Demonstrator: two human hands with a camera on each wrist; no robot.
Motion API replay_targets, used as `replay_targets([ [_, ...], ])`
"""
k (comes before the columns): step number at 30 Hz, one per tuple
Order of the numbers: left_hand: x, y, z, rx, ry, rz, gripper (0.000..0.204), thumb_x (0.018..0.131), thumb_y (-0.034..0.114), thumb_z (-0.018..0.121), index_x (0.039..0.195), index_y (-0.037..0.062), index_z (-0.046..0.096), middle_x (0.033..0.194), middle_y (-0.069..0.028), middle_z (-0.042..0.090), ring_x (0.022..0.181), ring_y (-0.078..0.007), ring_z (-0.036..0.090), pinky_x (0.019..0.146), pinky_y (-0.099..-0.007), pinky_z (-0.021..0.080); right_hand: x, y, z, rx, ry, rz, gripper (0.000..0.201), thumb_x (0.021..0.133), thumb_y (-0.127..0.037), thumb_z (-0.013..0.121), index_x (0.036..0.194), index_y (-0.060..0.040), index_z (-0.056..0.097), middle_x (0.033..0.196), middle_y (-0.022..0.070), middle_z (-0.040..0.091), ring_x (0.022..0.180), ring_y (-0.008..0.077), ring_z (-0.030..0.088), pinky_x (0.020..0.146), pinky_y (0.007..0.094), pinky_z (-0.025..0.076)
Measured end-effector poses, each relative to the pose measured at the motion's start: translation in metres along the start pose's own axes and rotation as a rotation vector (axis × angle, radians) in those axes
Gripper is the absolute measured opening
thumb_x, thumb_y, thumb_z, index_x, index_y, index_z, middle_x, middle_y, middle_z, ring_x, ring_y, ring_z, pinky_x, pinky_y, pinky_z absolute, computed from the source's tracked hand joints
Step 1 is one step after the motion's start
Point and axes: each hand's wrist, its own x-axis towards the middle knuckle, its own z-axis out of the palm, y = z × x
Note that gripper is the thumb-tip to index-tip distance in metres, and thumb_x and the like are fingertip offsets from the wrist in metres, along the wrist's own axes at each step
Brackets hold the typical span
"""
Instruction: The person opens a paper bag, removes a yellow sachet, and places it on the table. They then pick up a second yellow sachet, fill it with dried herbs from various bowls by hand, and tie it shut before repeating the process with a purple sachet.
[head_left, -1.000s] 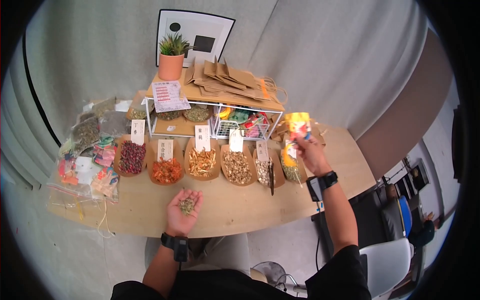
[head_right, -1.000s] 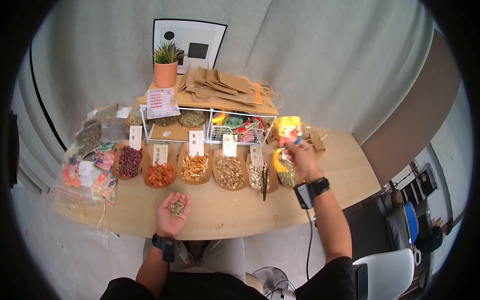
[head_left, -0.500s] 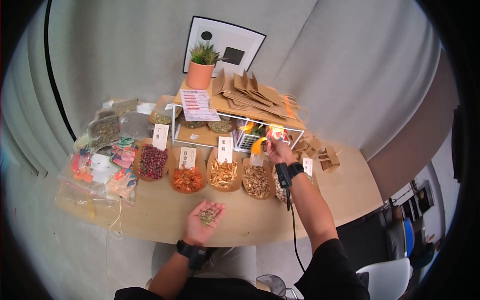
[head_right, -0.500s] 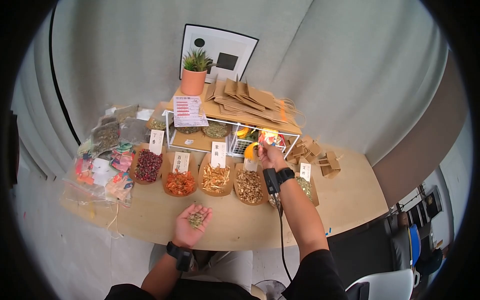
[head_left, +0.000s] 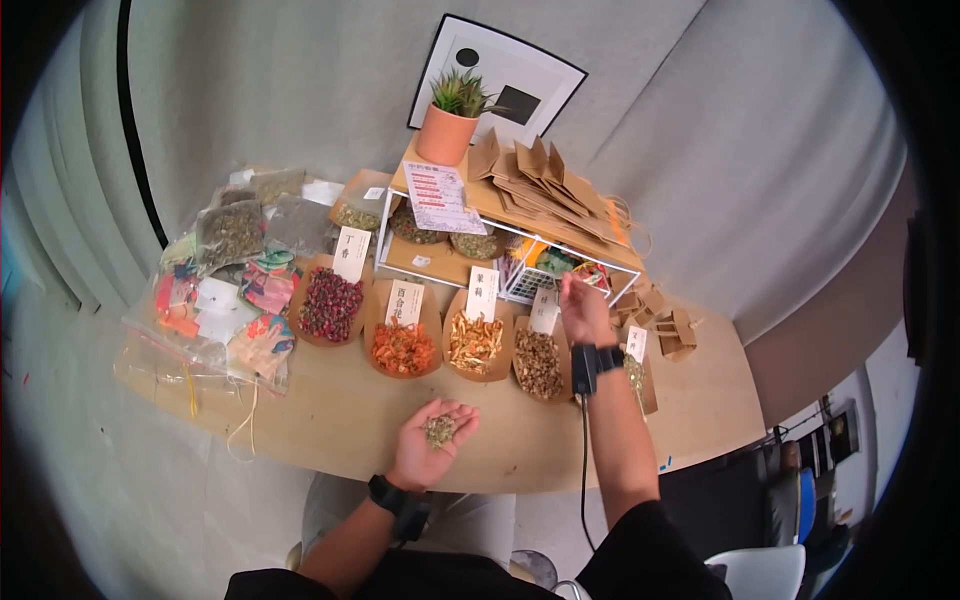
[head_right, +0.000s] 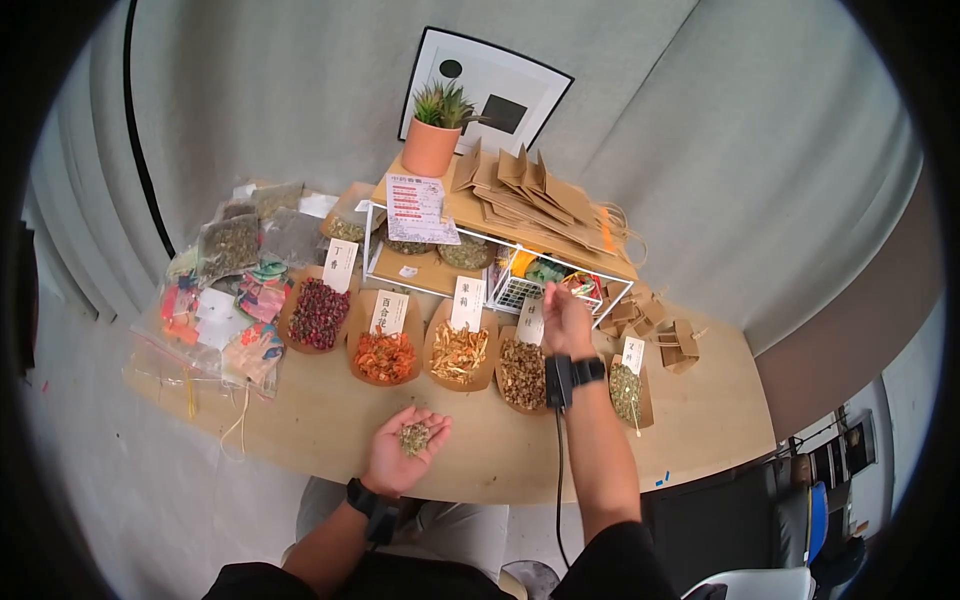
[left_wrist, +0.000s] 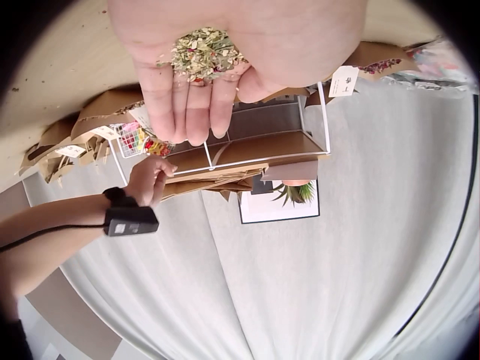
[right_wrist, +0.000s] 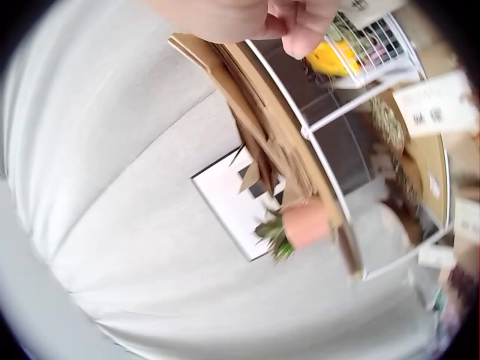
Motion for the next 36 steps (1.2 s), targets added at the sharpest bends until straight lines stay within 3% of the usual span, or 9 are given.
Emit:
replay_targets([
  [3,0.004,-0.001,0.001,-0.006,-0.007,0.036,0.029,0.101,0.020,0.045,0.104,-0.0062,0.059,0.111,-0.0203,0.063,0.119,-0.0342,0.055,0.111,-0.0457,0.039,-0.110,0.007,0.013,-0.010,-0.100,0.020,0.021,0.096,-0.005,0.053,0.116,0.0019,0.056,0.100,0.0101,0.069,0.071,0.0101,0.063,0.059,0.0192,0.054],
  [6,0.002,-0.001,0.004,-0.062,0.004,0.080,0.035,0.103,0.020,0.041,0.122,-0.0078,0.051,0.130,-0.0224,0.054,0.130,-0.0337,0.046,0.116,-0.0459,0.033,-0.196,0.037,0.010,-0.327,-0.138,-0.041,0.019,0.096,-0.009,0.057,0.112,0.0002,0.061,0.098,0.0098,0.070,0.066,0.0082,0.060,0.054,0.0198,0.048],
  [11,0.003,0.002,0.020,-0.198,-0.105,0.085,0.049,0.105,0.020,0.033,0.145,-0.0076,0.028,0.152,-0.0216,0.032,0.144,-0.0320,0.027,0.120,-0.0450,0.024,-0.271,0.084,-0.003,-0.810,-0.194,-0.190,0.015,0.091,-0.006,0.065,0.105,0.0007,0.069,0.092,0.0058,0.069,0.066,0.0063,0.057,0.057,0.0195,0.046],
  [12,0.003,0.002,0.019,-0.196,-0.135,0.065,0.045,0.104,0.021,0.035,0.139,-0.0070,0.038,0.148,-0.0206,0.039,0.141,-0.0314,0.034,0.119,-0.0452,0.027,-0.277,0.089,0.000,-0.857,-0.211,-0.238,0.015,0.090,-0.005,0.066,0.104,0.0002,0.069,0.090,0.0060,0.069,0.065,0.0070,0.057,0.057,0.0198,0.045],
  [17,0.008,-0.008,0.001,-0.371,-0.317,-0.073,0.038,0.103,0.022,0.038,0.124,-0.0054,0.053,0.133,-0.0193,0.055,0.130,-0.0317,0.048,0.115,-0.0459,0.032,-0.290,0.089,0.010,-1.085,-0.281,-0.536,0.011,0.087,-0.004,0.070,0.098,-0.0014,0.070,0.084,0.0038,0.065,0.064,0.0069,0.055,0.054,0.0212,0.043],
  [20,0.012,-0.012,0.000,-0.374,-0.355,-0.091,0.037,0.103,0.023,0.038,0.120,-0.0051,0.056,0.128,-0.0189,0.059,0.127,-0.0319,0.051,0.114,-0.0467,0.033,-0.295,0.080,0.018,-1.159,-0.261,-0.628,0.013,0.085,-0.002,0.070,0.098,-0.0034,0.071,0.084,0.0101,0.064,0.062,0.0168,0.060,0.057,0.0273,0.048],
  [23,0.013,-0.016,0.002,-0.263,-0.353,-0.094,0.039,0.103,0.024,0.037,0.121,-0.0058,0.055,0.130,-0.0199,0.058,0.128,-0.0328,0.050,0.114,-0.0475,0.033,-0.288,0.084,0.019,-1.227,-0.290,-0.790,0.014,0.083,-0.004,0.070,0.097,-0.0063,0.072,0.082,0.0080,0.061,0.066,0.0225,0.062,0.058,0.0322,0.050],
  [29,0.005,-0.021,0.023,0.018,-0.101,0.001,0.041,0.103,0.027,0.039,0.122,-0.0051,0.055,0.132,-0.0221,0.056,0.129,-0.0358,0.047,0.112,-0.0471,0.034,-0.284,0.086,0.026,-1.539,-0.294,-0.814,0.017,0.079,-0.006,0.074,0.096,-0.0092,0.073,0.077,0.0091,0.056,0.066,0.0259,0.060,0.058,0.0351,0.049],
  [36,0.007,-0.017,0.012,-0.024,-0.098,0.018,0.045,0.104,0.027,0.035,0.128,-0.0072,0.050,0.132,-0.0217,0.055,0.128,-0.0318,0.049,0.114,-0.0452,0.034,-0.281,0.096,0.026,-1.300,-0.276,-0.684,0.014,0.079,-0.004,0.074,0.092,-0.0062,0.072,0.079,0.0073,0.063,0.067,0.0208,0.063,0.058,0.0325,0.050],
])
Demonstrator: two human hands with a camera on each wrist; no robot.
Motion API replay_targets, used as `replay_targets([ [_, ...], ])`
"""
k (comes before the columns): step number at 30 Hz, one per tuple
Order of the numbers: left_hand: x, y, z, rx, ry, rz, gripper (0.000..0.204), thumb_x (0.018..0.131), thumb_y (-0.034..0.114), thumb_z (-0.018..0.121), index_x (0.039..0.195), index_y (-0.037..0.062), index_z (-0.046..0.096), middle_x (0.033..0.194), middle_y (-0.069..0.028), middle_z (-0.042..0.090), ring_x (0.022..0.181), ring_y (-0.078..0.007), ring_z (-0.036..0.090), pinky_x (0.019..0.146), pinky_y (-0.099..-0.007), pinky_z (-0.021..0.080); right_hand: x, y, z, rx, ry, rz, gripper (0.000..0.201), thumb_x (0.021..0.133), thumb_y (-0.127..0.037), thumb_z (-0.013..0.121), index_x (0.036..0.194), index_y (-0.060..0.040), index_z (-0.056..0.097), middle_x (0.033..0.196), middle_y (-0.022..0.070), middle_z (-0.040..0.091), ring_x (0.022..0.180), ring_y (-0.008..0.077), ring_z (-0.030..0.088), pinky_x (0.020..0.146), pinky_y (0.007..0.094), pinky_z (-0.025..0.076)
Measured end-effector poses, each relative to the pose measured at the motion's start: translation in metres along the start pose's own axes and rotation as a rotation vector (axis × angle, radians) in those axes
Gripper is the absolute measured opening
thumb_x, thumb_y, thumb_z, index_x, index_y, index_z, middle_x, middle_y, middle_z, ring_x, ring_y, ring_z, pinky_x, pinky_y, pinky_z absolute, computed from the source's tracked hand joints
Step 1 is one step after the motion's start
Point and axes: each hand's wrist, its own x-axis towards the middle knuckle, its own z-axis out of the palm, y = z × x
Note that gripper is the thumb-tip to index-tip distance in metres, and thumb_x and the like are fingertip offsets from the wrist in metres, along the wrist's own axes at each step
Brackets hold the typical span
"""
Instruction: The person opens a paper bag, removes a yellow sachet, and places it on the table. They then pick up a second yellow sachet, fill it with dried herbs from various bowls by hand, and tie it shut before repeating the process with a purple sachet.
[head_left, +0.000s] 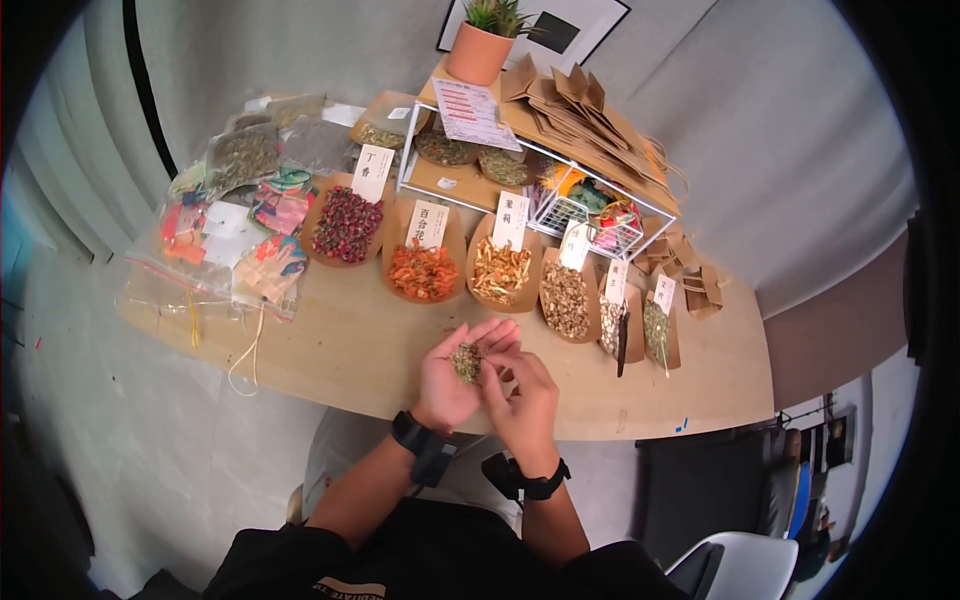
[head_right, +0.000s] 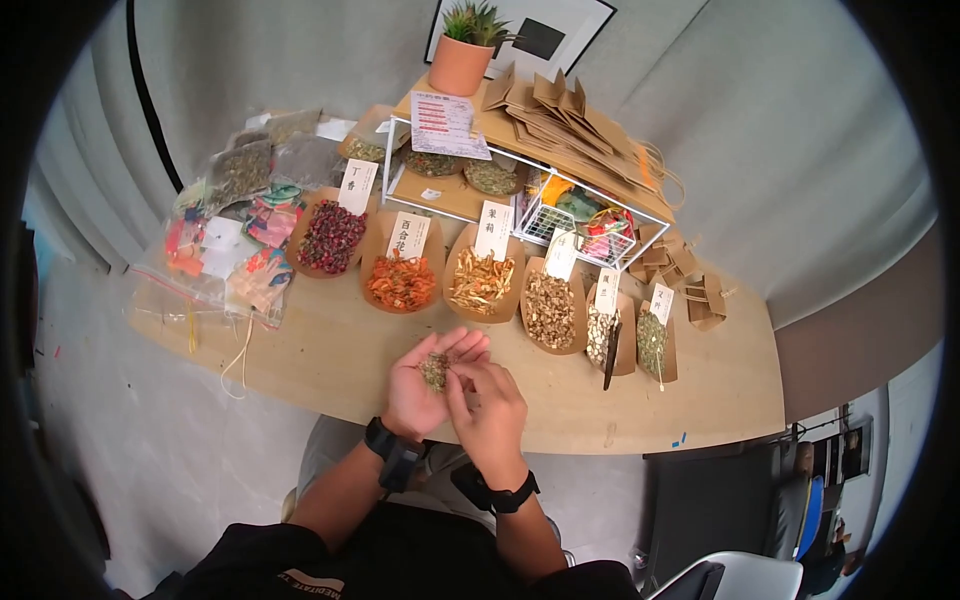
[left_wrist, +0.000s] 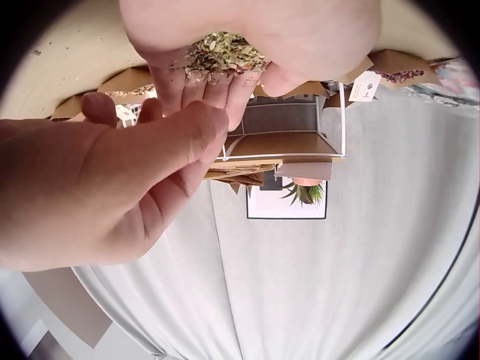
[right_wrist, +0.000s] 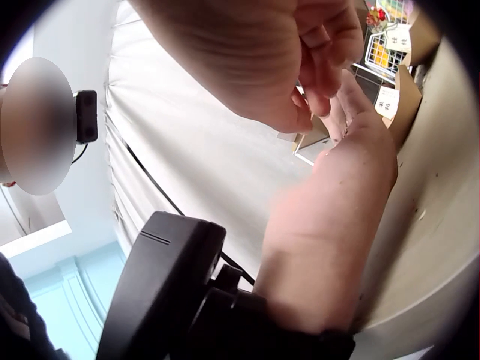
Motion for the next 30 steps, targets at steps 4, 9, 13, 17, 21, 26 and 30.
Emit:
replay_targets([
  [4,0.001,-0.001,-0.001,0.021,0.006,0.004,0.045,0.104,0.028,0.035,0.127,-0.0072,0.050,0.130,-0.0209,0.057,0.126,-0.0304,0.051,0.113,-0.0450,0.036,-0.002,-0.002,0.000,0.181,0.006,0.103,0.014,0.078,-0.003,0.076,0.091,-0.0033,0.071,0.082,0.0094,0.068,0.066,0.0182,0.063,0.057,0.0300,0.050],
  [9,0.002,0.000,-0.007,-0.026,-0.011,-0.001,0.041,0.102,0.025,0.041,0.127,-0.0067,0.051,0.134,-0.0219,0.053,0.131,-0.0339,0.046,0.113,-0.0468,0.035,0.012,0.017,-0.011,0.074,0.153,0.089,0.011,0.081,-0.007,0.076,0.091,-0.0025,0.073,0.084,0.0101,0.070,0.069,0.0178,0.064,0.061,0.0275,0.051],
  [13,-0.001,0.000,0.002,-0.044,-0.078,-0.012,0.047,0.102,0.026,0.039,0.135,-0.0080,0.043,0.143,-0.0224,0.044,0.139,-0.0353,0.036,0.118,-0.0480,0.027,0.052,0.067,-0.041,-0.246,0.310,0.114,0.017,0.086,-0.012,0.071,0.100,-0.0027,0.073,0.098,0.0120,0.070,0.080,0.0195,0.066,0.065,0.0274,0.052],
  [17,-0.003,0.003,0.012,-0.217,-0.218,-0.078,0.051,0.102,0.027,0.037,0.140,-0.0077,0.039,0.149,-0.0218,0.038,0.142,-0.0354,0.031,0.121,-0.0485,0.020,0.062,0.091,-0.046,-0.530,0.330,-0.130,0.018,0.090,-0.010,0.068,0.106,-0.0029,0.071,0.108,0.0132,0.066,0.083,0.0172,0.064,0.059,0.0270,0.051],
  [21,-0.002,0.014,0.017,-0.335,-0.239,-0.080,0.052,0.102,0.027,0.037,0.142,-0.0069,0.037,0.151,-0.0219,0.036,0.142,-0.0347,0.031,0.121,-0.0481,0.020,0.027,0.030,-0.033,-0.053,0.230,0.081,0.014,0.089,-0.007,0.068,0.101,-0.0036,0.072,0.094,0.0094,0.066,0.078,0.0147,0.062,0.054,0.0254,0.048],
  [26,0.004,0.015,0.015,-0.012,-0.146,0.009,0.054,0.104,0.030,0.032,0.142,-0.0077,0.037,0.150,-0.0206,0.037,0.143,-0.0311,0.030,0.120,-0.0436,0.023,0.011,-0.002,-0.012,0.011,0.041,-0.082,0.015,0.082,-0.004,0.072,0.097,-0.0047,0.072,0.083,0.0093,0.062,0.073,0.0235,0.061,0.060,0.0317,0.049],
  [30,0.003,0.012,0.016,0.116,-0.125,-0.025,0.057,0.104,0.032,0.027,0.144,-0.0081,0.034,0.149,-0.0239,0.038,0.141,-0.0332,0.033,0.119,-0.0441,0.024,0.018,0.004,-0.001,-0.031,-0.020,-0.130,0.017,0.079,-0.002,0.075,0.096,-0.0032,0.072,0.081,0.0098,0.062,0.064,0.0201,0.058,0.058,0.0293,0.048],
])
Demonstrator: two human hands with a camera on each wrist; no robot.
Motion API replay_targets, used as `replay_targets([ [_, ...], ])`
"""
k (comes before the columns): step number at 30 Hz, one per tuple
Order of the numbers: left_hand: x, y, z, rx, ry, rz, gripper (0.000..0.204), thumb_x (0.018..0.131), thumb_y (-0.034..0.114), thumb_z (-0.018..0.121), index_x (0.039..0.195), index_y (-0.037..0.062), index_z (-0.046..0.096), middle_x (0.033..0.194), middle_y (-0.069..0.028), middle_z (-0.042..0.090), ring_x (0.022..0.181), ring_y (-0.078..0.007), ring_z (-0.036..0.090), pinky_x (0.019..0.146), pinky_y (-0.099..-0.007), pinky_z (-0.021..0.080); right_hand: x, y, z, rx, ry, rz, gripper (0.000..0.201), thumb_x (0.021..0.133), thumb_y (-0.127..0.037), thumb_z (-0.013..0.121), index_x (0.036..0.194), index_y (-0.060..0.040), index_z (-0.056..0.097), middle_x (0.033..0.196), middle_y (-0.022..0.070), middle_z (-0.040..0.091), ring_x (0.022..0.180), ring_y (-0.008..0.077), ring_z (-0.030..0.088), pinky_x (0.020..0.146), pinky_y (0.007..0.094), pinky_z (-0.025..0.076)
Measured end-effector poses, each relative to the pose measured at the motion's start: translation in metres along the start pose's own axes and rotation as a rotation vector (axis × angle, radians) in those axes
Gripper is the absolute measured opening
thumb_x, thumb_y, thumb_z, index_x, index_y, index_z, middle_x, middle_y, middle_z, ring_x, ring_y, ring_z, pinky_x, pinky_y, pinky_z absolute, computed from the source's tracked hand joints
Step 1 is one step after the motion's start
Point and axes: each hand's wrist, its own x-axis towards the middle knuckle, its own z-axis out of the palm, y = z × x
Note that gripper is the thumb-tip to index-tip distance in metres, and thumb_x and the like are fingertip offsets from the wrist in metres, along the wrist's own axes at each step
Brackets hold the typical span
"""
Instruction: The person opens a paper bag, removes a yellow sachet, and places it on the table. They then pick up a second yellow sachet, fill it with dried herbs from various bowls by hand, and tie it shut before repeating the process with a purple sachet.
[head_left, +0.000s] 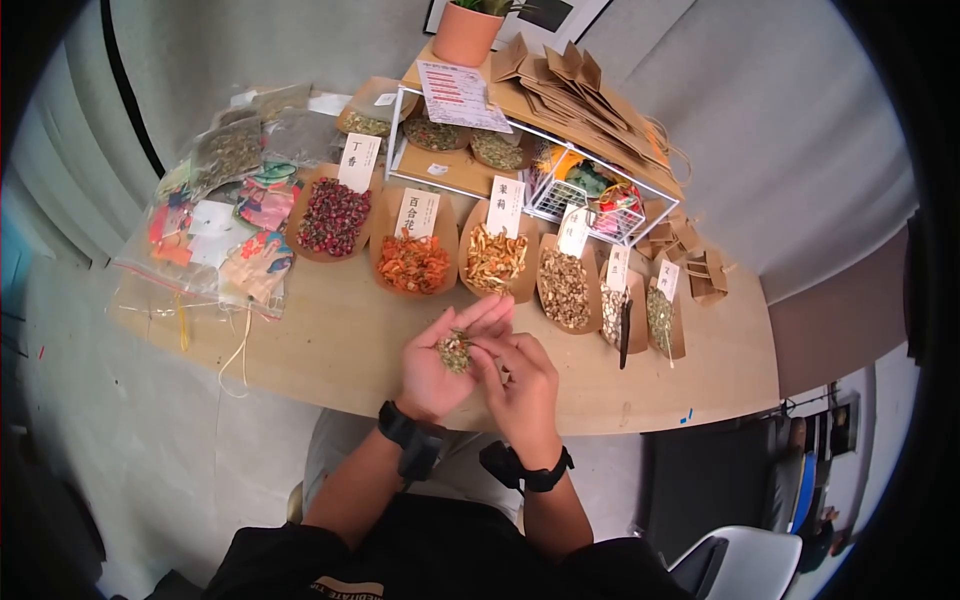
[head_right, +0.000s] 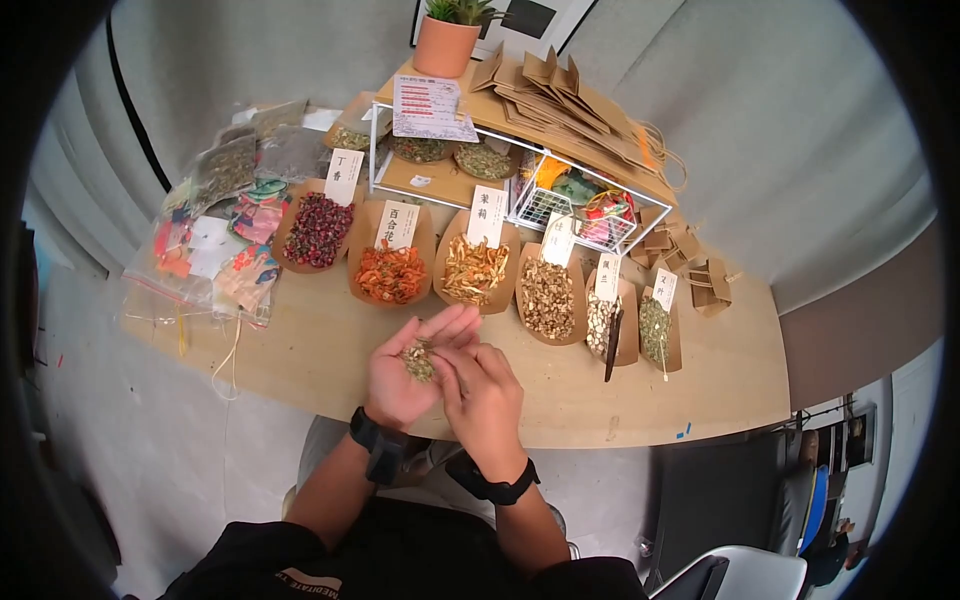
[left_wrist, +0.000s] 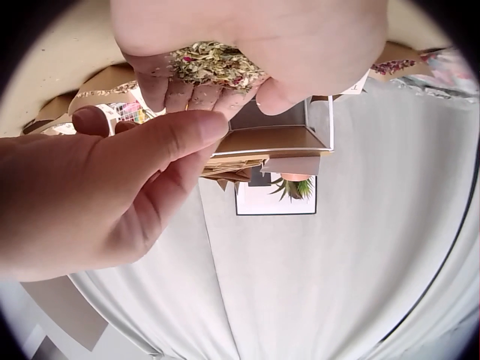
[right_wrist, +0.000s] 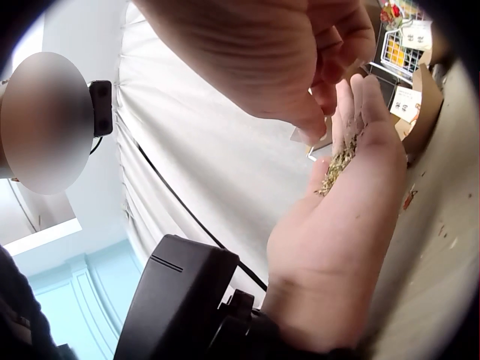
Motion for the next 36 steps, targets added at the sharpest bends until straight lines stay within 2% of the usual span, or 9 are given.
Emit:
replay_targets([
  [2,0.000,-0.001,0.001,0.066,0.001,0.008,0.057,0.104,0.032,0.026,0.143,-0.0091,0.034,0.149,-0.0240,0.038,0.141,-0.0331,0.033,0.118,-0.0438,0.023,0.001,0.000,0.004,-0.007,-0.011,-0.021,0.017,0.078,-0.004,0.075,0.095,-0.0034,0.072,0.081,0.0107,0.062,0.066,0.0234,0.060,0.060,0.0317,0.049],
  [5,0.000,-0.003,0.002,0.120,0.001,0.017,0.057,0.104,0.032,0.026,0.142,-0.0101,0.035,0.148,-0.0241,0.039,0.140,-0.0332,0.034,0.118,-0.0435,0.023,0.002,-0.009,0.005,-0.083,-0.099,0.101,0.016,0.079,-0.007,0.075,0.094,-0.0038,0.072,0.081,0.0108,0.063,0.071,0.0259,0.062,0.063,0.0342,0.051],
  [11,0.001,-0.003,-0.003,0.142,0.042,0.029,0.056,0.104,0.031,0.027,0.140,-0.0106,0.038,0.147,-0.0252,0.040,0.139,-0.0338,0.037,0.118,-0.0439,0.024,0.000,-0.004,0.010,-0.090,-0.029,-0.020,0.015,0.079,-0.008,0.075,0.092,-0.0035,0.072,0.083,0.0119,0.066,0.068,0.0277,0.063,0.062,0.0353,0.051],
  [17,0.000,-0.003,0.001,0.061,0.098,0.026,0.054,0.104,0.031,0.029,0.137,-0.0102,0.043,0.143,-0.0248,0.045,0.136,-0.0324,0.040,0.118,-0.0437,0.026,-0.004,-0.006,0.010,0.049,0.011,0.116,0.013,0.077,-0.005,0.073,0.090,-0.0031,0.070,0.073,0.0116,0.066,0.062,0.0250,0.063,0.058,0.0338,0.052],
  [20,-0.001,-0.003,-0.001,0.025,0.097,0.004,0.053,0.104,0.030,0.030,0.136,-0.0088,0.045,0.141,-0.0231,0.048,0.134,-0.0316,0.043,0.117,-0.0430,0.028,-0.005,-0.003,0.010,0.062,0.033,0.086,0.015,0.079,-0.001,0.072,0.093,-0.0023,0.071,0.079,0.0107,0.068,0.064,0.0167,0.065,0.052,0.0269,0.050],
  [23,-0.001,-0.003,-0.005,0.006,0.084,-0.005,0.051,0.104,0.030,0.030,0.135,-0.0076,0.047,0.140,-0.0218,0.049,0.132,-0.0315,0.045,0.116,-0.0427,0.029,-0.004,-0.003,0.010,0.075,0.068,0.044,0.017,0.078,0.001,0.073,0.094,-0.0019,0.071,0.080,0.0097,0.068,0.063,0.0167,0.065,0.052,0.0260,0.050],
  [26,0.000,-0.003,-0.006,-0.009,0.074,-0.003,0.051,0.104,0.030,0.031,0.134,-0.0073,0.048,0.139,-0.0215,0.050,0.132,-0.0317,0.046,0.116,-0.0430,0.029,-0.003,-0.005,0.010,0.106,0.108,0.070,0.015,0.075,0.001,0.073,0.090,-0.0019,0.069,0.083,0.0098,0.070,0.062,0.0212,0.063,0.058,0.0312,0.051],
  [32,0.001,-0.003,-0.009,-0.012,0.054,-0.014,0.052,0.104,0.031,0.031,0.134,-0.0065,0.048,0.140,-0.0199,0.050,0.132,-0.0312,0.045,0.114,-0.0447,0.031,-0.009,-0.009,0.010,0.197,0.119,0.133,0.016,0.077,0.002,0.073,0.092,-0.0008,0.069,0.085,0.0096,0.070,0.062,0.0164,0.062,0.053,0.0274,0.050],
  [36,-0.001,-0.002,-0.007,-0.052,0.081,-0.028,0.052,0.104,0.032,0.031,0.135,-0.0063,0.048,0.140,-0.0197,0.050,0.132,-0.0315,0.045,0.113,-0.0455,0.032,-0.004,-0.014,0.010,0.176,0.093,0.162,0.017,0.079,0.003,0.073,0.095,0.0011,0.069,0.088,0.0093,0.067,0.071,0.0130,0.064,0.057,0.0237,0.051],
])
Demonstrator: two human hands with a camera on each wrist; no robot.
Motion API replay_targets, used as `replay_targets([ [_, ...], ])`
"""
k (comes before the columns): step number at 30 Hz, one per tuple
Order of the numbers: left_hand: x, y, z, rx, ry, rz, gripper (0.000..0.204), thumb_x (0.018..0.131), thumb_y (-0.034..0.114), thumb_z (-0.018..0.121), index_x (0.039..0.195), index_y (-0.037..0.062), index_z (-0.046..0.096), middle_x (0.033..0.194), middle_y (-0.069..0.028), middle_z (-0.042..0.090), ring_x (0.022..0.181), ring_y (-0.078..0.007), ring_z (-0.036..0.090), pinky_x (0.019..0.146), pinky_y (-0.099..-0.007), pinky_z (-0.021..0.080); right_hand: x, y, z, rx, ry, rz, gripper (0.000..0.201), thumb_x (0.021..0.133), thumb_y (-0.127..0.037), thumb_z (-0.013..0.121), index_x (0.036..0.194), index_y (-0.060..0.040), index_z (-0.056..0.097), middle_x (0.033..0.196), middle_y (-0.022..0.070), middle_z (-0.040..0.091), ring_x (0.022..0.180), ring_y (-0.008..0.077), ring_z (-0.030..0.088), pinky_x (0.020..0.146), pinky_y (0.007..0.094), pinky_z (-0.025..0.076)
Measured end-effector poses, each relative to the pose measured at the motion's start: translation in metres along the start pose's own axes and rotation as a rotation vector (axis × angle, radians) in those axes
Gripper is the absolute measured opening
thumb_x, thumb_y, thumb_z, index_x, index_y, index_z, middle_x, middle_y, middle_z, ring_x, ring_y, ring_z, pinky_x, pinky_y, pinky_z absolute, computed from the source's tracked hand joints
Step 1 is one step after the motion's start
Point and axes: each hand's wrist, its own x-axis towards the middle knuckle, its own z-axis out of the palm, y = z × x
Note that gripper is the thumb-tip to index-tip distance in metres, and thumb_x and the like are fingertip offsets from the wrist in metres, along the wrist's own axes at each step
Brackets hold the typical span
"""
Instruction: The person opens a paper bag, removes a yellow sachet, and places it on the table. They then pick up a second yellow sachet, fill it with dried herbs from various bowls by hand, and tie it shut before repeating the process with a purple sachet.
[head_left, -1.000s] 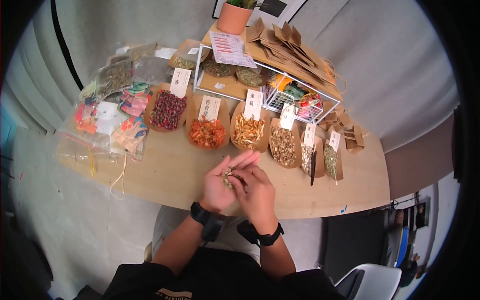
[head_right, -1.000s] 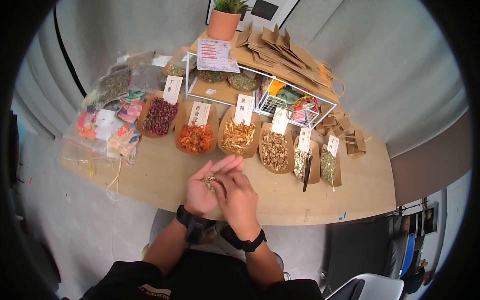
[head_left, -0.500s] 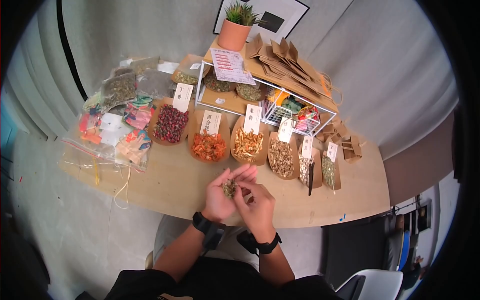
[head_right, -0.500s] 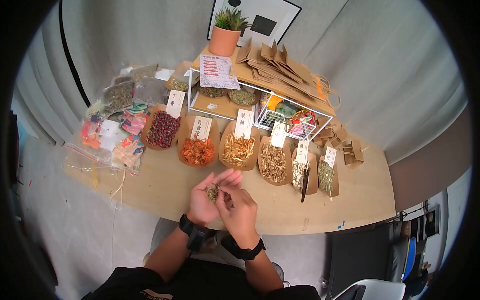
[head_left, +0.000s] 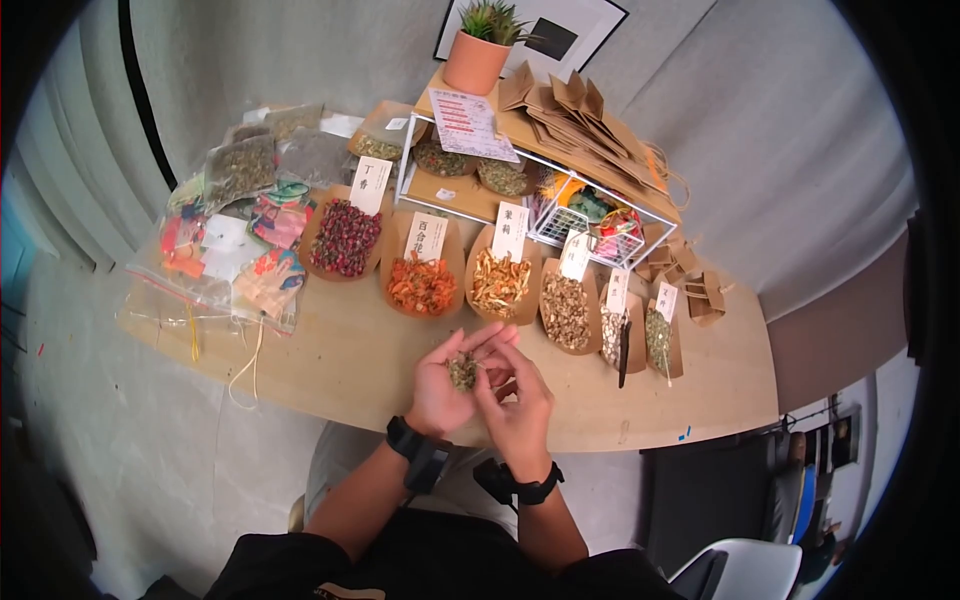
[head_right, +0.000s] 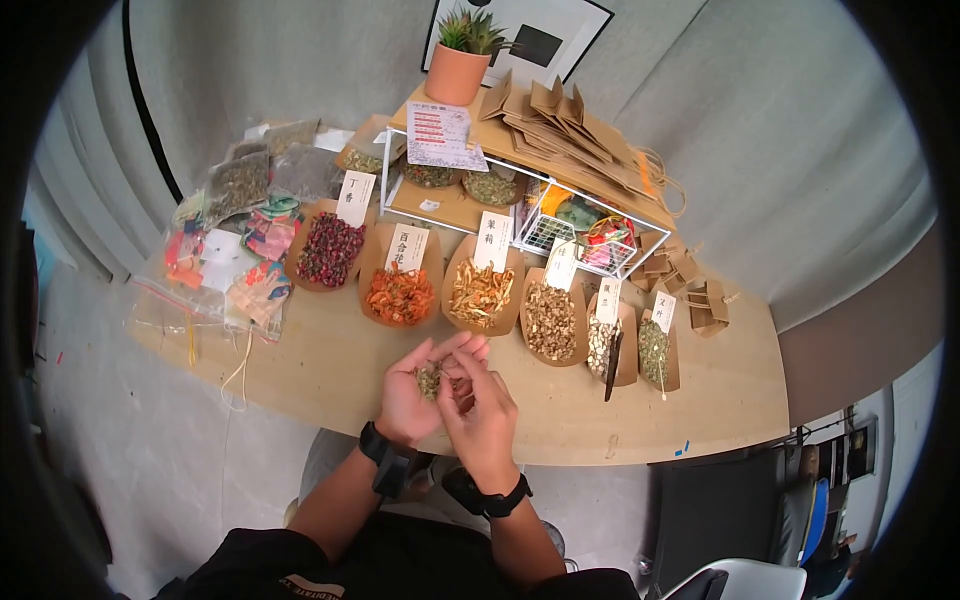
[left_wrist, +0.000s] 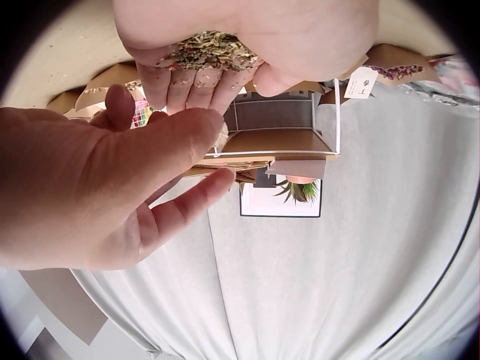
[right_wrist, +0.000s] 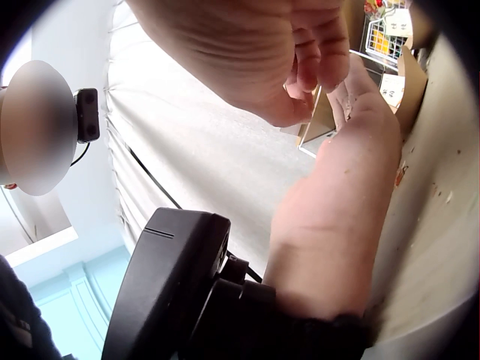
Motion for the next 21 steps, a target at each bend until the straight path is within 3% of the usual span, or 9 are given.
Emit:
replay_targets([
  [5,0.002,0.000,-0.003,0.038,-0.036,0.011,0.052,0.104,0.032,0.031,0.136,-0.0071,0.047,0.139,-0.0208,0.051,0.132,-0.0323,0.045,0.114,-0.0445,0.031,-0.002,0.017,0.003,-0.057,-0.034,-0.178,0.017,0.080,0.004,0.072,0.096,0.0008,0.070,0.079,0.0086,0.063,0.067,0.0167,0.063,0.059,0.0263,0.050],
  [8,0.001,0.000,-0.001,0.048,-0.028,0.010,0.053,0.104,0.032,0.031,0.136,-0.0073,0.046,0.139,-0.0208,0.051,0.131,-0.0325,0.045,0.114,-0.0436,0.031,-0.005,0.009,-0.002,-0.029,-0.090,-0.024,0.015,0.079,0.000,0.073,0.094,-0.0009,0.070,0.080,0.0115,0.065,0.068,0.0284,0.062,0.064,0.0346,0.051],
  [14,0.001,-0.001,-0.003,0.022,0.015,0.011,0.052,0.104,0.032,0.032,0.136,-0.0075,0.045,0.139,-0.0215,0.051,0.131,-0.0309,0.047,0.113,-0.0417,0.033,0.000,0.016,-0.004,-0.106,-0.025,-0.118,0.015,0.084,0.000,0.069,0.099,-0.0003,0.070,0.089,0.0141,0.068,0.072,0.0268,0.066,0.062,0.0322,0.052],
  [21,0.000,0.000,0.001,-0.001,0.023,-0.007,0.053,0.104,0.031,0.034,0.139,-0.0092,0.039,0.141,-0.0230,0.047,0.135,-0.0312,0.043,0.115,-0.0424,0.032,0.004,0.017,-0.026,-0.051,0.070,0.015,0.016,0.084,-0.002,0.070,0.100,-0.0011,0.070,0.092,0.0118,0.071,0.074,0.0175,0.067,0.057,0.0256,0.051],
])
